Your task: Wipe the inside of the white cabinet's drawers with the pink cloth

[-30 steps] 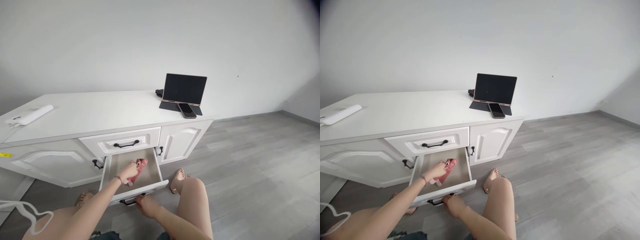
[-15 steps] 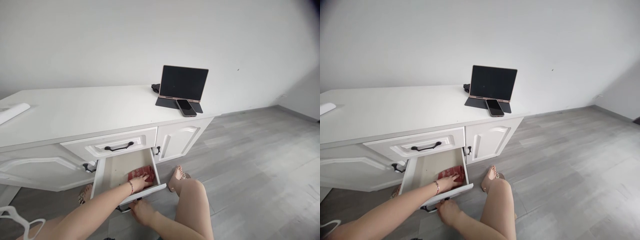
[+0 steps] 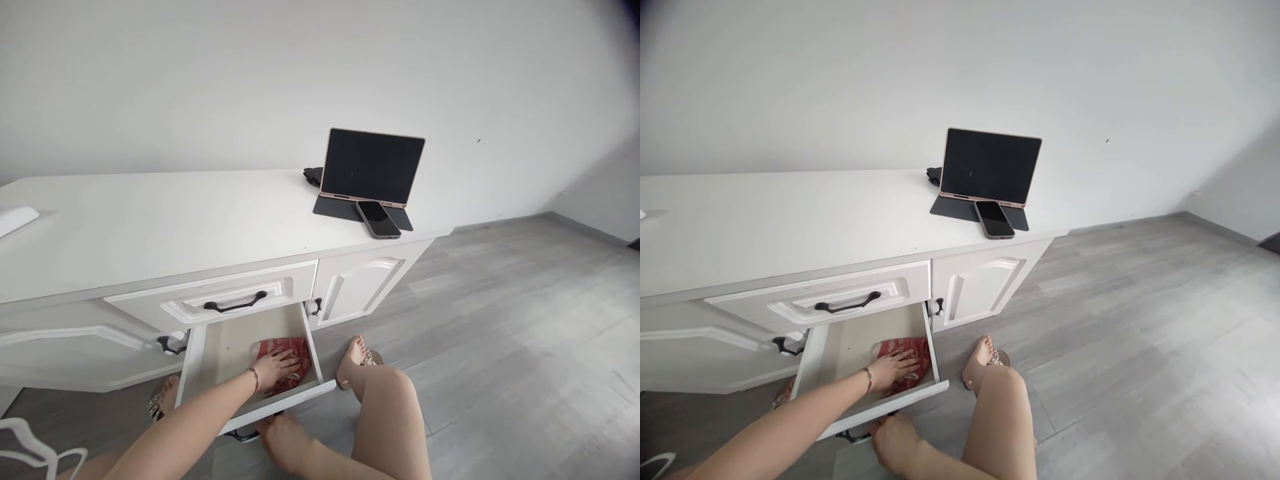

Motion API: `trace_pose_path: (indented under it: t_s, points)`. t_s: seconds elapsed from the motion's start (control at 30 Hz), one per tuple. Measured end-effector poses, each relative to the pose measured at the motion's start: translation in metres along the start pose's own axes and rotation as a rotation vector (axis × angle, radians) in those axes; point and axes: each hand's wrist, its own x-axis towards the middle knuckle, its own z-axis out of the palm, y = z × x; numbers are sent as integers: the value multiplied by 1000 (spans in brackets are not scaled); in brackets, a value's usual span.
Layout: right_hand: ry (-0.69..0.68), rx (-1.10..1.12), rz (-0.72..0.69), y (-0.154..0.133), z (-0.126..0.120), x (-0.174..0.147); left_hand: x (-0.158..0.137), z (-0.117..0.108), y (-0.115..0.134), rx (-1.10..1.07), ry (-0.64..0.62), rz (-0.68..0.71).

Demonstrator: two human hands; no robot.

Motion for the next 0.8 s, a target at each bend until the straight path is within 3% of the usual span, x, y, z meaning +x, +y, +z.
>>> trace_pose_path:
  t_s: [0.23,0.7,0.8]
  points:
    - [-56,-68,-1,-3,-5,3,3,-10,1,-3,-105,-67]
    - [-42,-110,128,-20,13,7,17,-33,-37,-63,110,-86]
    - [-144,-129,121,-22,18,14,20,-45,-44,-40,121,-115]
